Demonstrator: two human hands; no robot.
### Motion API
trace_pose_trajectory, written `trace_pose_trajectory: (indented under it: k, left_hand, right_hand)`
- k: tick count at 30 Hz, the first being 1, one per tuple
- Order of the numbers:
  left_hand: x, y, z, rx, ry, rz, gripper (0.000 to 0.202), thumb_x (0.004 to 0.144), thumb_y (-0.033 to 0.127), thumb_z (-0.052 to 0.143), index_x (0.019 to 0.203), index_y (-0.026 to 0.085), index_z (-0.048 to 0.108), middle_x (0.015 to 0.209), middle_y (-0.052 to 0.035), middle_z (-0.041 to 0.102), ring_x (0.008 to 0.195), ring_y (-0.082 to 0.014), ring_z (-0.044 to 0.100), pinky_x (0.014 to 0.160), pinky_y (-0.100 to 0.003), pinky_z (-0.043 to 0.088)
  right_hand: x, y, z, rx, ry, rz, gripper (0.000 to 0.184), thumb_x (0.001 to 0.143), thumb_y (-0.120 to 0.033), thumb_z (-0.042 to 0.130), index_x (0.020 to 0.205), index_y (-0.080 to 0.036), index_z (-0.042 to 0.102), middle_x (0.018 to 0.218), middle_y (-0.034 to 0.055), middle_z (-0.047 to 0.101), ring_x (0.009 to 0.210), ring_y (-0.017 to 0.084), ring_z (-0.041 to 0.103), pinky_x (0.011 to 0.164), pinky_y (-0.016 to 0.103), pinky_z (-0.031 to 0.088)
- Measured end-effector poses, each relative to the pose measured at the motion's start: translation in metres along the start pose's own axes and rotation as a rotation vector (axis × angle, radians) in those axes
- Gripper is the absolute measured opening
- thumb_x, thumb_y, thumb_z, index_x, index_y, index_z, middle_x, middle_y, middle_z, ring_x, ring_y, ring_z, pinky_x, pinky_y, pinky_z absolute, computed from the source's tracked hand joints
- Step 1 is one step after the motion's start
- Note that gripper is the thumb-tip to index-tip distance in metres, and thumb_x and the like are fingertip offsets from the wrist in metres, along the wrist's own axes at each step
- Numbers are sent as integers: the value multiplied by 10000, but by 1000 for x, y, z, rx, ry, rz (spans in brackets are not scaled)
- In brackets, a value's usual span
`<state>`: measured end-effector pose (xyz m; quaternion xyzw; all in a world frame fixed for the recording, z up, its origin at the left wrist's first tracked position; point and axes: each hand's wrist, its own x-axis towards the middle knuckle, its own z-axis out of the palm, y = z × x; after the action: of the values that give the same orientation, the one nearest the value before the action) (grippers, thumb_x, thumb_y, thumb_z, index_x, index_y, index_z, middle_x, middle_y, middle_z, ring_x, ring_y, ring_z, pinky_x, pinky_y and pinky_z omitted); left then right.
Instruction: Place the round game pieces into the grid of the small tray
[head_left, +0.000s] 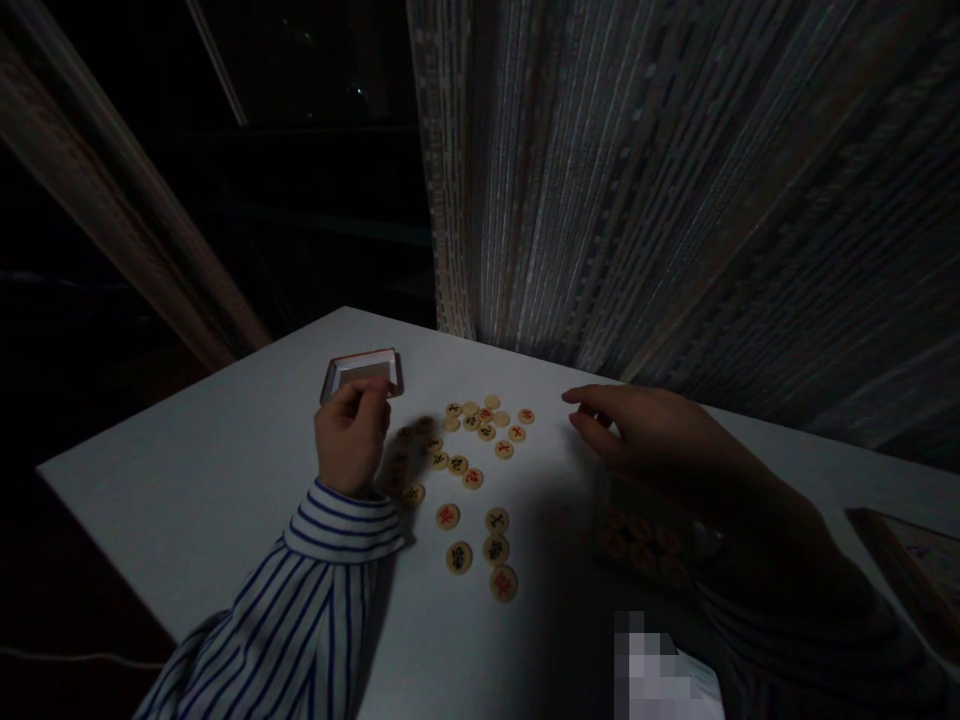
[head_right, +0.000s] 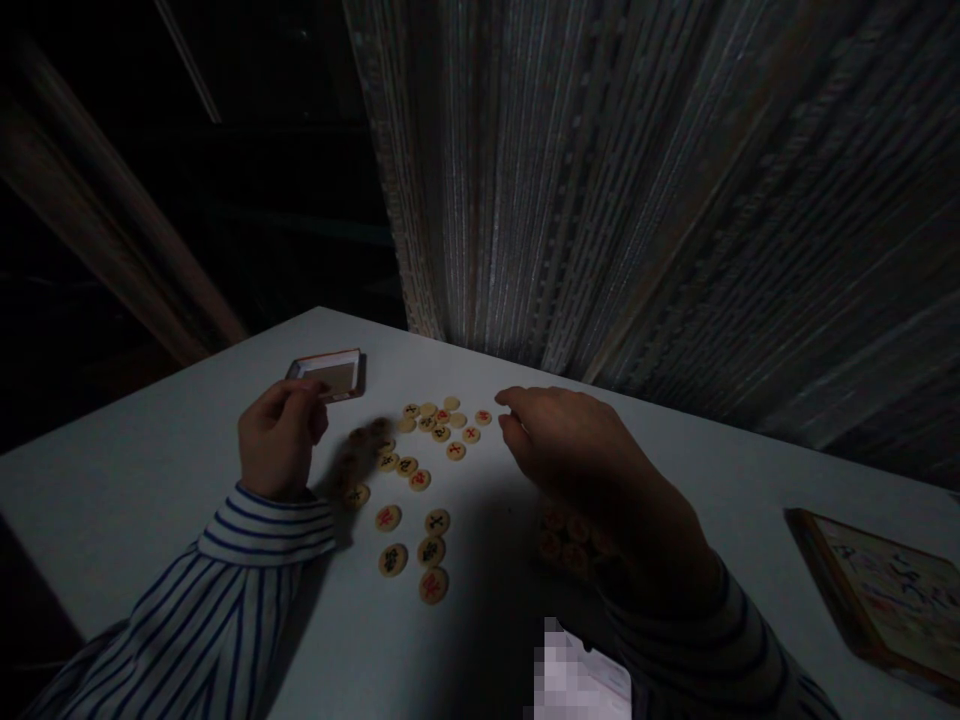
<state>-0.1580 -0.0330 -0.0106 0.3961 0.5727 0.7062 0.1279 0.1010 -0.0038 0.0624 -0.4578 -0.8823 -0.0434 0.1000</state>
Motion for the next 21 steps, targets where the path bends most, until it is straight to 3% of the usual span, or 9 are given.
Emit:
trace_pose_trajectory:
  k: [15, 21]
  left_hand:
    - [3, 12, -3, -104, -80, -43, 164, 699, 308, 578, 630, 159, 580, 385, 67, 411, 352, -58, 331, 342, -173, 238]
    - [21, 37, -1, -8, -199, 5, 151, 706, 285, 554, 633, 158, 586, 440, 50, 452, 393, -64, 389, 380, -174, 307]
  right_hand:
    - [-1, -2, -3, 13, -24, -6, 363, 858, -249, 381, 1142, -181, 596, 1052, 72, 674, 920, 207, 626, 778, 313, 459]
    - [1, 0, -2, 51, -42, 25, 374, 855, -276, 390, 1161, -189, 588, 1032, 74, 679, 908, 222, 627, 771, 334, 457]
